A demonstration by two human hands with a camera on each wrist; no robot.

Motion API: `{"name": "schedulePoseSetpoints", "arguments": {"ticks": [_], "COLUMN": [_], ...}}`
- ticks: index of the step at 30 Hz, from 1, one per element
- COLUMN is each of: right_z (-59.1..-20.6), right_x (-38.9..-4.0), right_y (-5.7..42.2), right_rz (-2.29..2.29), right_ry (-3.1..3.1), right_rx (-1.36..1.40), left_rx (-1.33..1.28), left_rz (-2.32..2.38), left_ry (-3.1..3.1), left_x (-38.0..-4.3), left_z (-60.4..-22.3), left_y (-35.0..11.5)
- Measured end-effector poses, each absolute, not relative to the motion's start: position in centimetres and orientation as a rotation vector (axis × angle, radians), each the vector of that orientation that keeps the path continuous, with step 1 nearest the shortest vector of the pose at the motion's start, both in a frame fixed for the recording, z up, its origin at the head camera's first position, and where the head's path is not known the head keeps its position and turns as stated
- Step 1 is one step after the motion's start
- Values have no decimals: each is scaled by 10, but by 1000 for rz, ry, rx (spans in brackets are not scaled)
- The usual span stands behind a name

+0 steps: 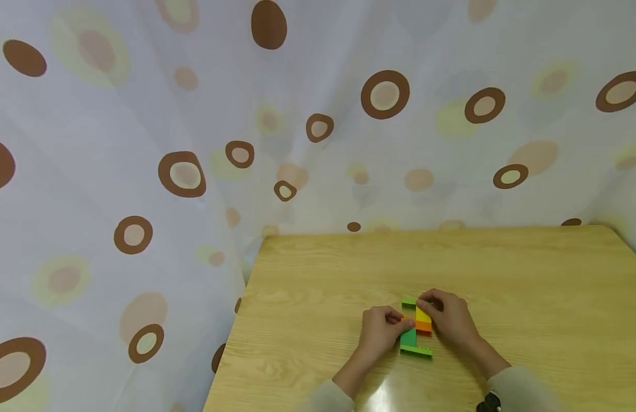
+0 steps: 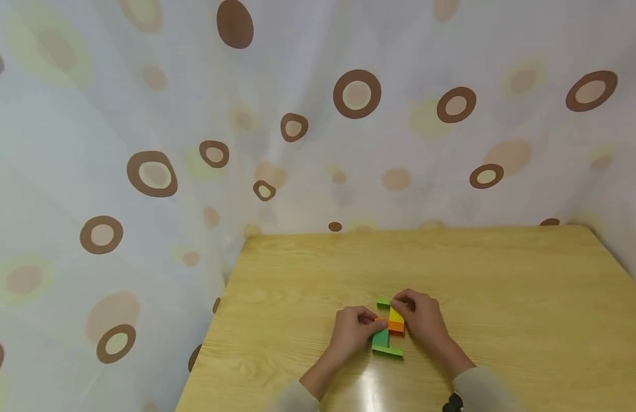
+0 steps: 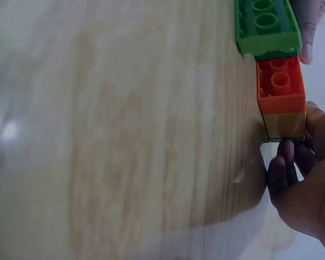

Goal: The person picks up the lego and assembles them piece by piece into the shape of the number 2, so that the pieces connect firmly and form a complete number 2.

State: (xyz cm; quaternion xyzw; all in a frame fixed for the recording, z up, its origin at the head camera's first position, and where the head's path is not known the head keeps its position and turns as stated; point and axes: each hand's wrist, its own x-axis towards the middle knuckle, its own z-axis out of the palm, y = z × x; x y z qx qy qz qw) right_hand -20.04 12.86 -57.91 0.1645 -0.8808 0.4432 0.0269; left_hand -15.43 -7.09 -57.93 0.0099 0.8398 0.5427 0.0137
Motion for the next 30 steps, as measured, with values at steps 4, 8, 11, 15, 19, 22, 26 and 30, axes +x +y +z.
{"name": "schedulePoseSetpoints", "arguments": {"ticks": [4,8,11,15,19,22,26,30], "right_z": [-585,-583,-579,-560,-528,-511,-508,-516], "right_x": [-201,-203,-200,-195,-193,-190,-185,-179], "right_y": [123,118,116,120,136,150,157,156], "right_rz": [1373,1358,1335,1179,863,674,633,666], "right_ry": [-2667,-2652,-2636,-2578,-2631,-2720,-2805,-2829], "right_rx": [508,505,524,506,467,460,469,492], "left_rx": [43,27,-5,35,134,224,241,233], "left_rz": [1693,1666,1645,1427,899,650,622,677], "left_ry": [2641,2651,2648,2883,3250,3334,3302,3271], "left_x": [-154,-157,-157,-153,-151,-152,-153,-152], "left_z": [-578,-575,-573,-558,-527,-510,-505,-511], "left_y": [-72,-75,-79,-98,-132,-152,-164,-162]}}
